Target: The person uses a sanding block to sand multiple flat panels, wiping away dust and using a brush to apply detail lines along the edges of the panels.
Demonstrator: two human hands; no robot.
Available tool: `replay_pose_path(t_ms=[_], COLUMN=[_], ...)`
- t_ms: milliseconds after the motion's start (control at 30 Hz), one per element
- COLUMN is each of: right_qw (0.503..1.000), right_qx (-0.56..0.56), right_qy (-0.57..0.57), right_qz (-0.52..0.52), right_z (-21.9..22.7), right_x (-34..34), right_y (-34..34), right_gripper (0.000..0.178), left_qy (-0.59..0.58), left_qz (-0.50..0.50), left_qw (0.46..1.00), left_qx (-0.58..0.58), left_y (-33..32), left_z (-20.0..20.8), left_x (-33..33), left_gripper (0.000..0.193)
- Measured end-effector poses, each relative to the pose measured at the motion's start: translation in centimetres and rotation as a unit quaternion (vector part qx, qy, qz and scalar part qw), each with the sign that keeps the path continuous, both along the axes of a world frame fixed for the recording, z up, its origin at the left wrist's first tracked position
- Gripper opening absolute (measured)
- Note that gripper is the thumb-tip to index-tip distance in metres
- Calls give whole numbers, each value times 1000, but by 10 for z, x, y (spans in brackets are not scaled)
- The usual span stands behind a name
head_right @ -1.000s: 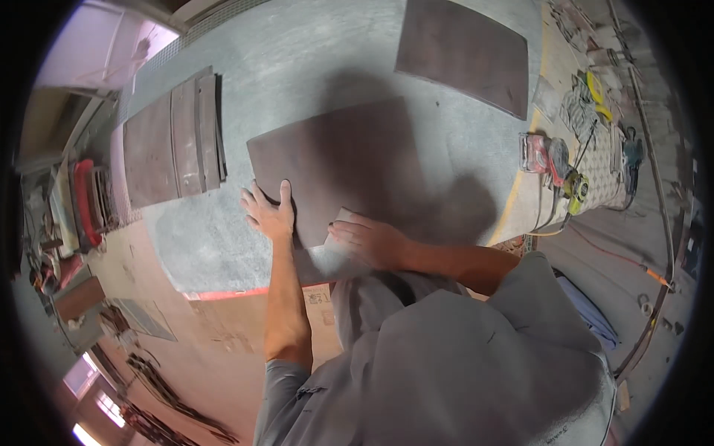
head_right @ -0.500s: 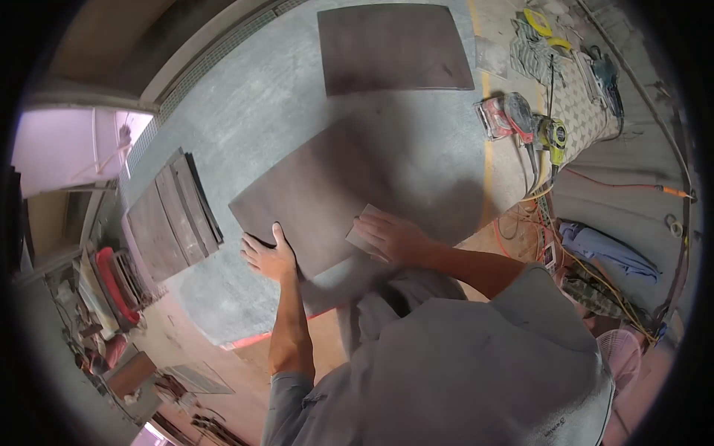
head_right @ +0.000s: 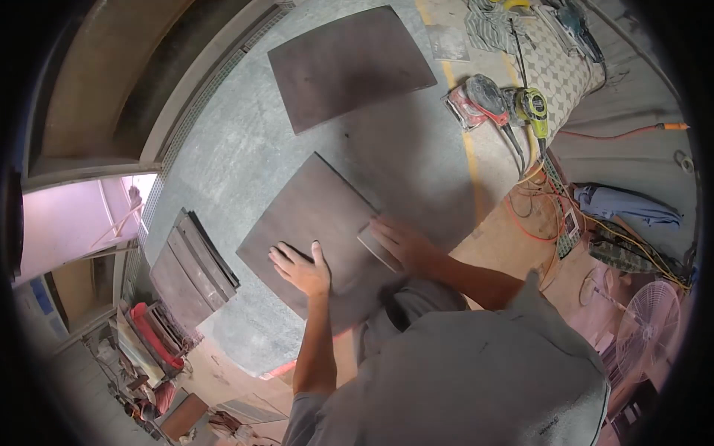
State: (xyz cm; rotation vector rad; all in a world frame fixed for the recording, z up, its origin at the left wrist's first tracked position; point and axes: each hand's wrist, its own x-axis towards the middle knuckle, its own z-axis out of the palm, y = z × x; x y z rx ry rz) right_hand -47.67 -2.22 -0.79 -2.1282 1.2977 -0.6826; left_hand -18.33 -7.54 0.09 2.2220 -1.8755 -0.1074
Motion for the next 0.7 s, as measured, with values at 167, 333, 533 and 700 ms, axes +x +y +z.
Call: replay_pose_path(t_ms=[167,333,533,700], right_qw=[991,985,990,952], right_qx=[93,-108,-84,287], right_qy=[2,38,18,-39], right_qz=[-99,-129,-115,-98], right_z=[33,10,1,67], right_x=[10,88,73,-12], right_y=[-33,-215,-147,18], right_gripper=[80,74,79,63], left_qy=[-56,-67,-59,16], left_qz=[28,4,-33,-174], left_qw=[998,998,998,984], left_qx=[26,19,2,22], left_y=[-5,-10,-26,-113], left_z=[2,1,5,31], left_x=[-34,-32,-9,29], left_gripper=[103,108,119,127])
